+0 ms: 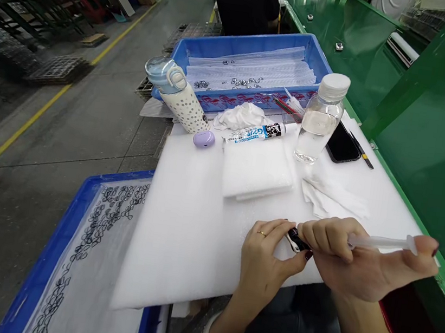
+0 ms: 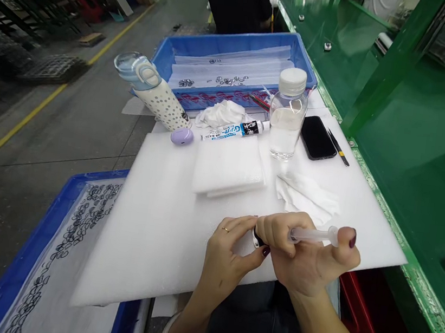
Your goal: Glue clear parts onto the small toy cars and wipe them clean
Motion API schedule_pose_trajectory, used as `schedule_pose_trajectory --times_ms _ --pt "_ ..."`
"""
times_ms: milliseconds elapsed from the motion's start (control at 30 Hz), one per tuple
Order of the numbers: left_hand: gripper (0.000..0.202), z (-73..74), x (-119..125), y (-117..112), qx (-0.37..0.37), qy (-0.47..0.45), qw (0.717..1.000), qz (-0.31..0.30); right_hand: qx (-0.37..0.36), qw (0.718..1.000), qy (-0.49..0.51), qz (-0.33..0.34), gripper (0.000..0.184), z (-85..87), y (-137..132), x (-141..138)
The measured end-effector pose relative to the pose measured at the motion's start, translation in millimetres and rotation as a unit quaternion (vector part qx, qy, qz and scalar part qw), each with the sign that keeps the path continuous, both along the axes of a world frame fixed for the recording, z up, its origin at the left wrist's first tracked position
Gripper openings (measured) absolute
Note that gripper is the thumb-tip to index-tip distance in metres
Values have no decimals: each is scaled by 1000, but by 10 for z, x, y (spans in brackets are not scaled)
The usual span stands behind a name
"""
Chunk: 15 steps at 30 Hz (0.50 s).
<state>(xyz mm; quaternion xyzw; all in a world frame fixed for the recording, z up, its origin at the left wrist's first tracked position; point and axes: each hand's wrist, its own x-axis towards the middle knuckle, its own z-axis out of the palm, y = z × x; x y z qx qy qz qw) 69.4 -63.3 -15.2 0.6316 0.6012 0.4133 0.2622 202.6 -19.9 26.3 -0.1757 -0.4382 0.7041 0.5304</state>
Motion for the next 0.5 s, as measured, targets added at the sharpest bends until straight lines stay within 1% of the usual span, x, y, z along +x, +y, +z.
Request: schedule_pose_trajectory --times_ms 200,500 --pt "39 5 -6 -4 -9 -8 1000 -1 17 1000 -12 -8 66 -15 -3 13" --pt "40 0 10 -6 -10 -5 1000 1 28 999 -28 -17 67 -18 3 28"
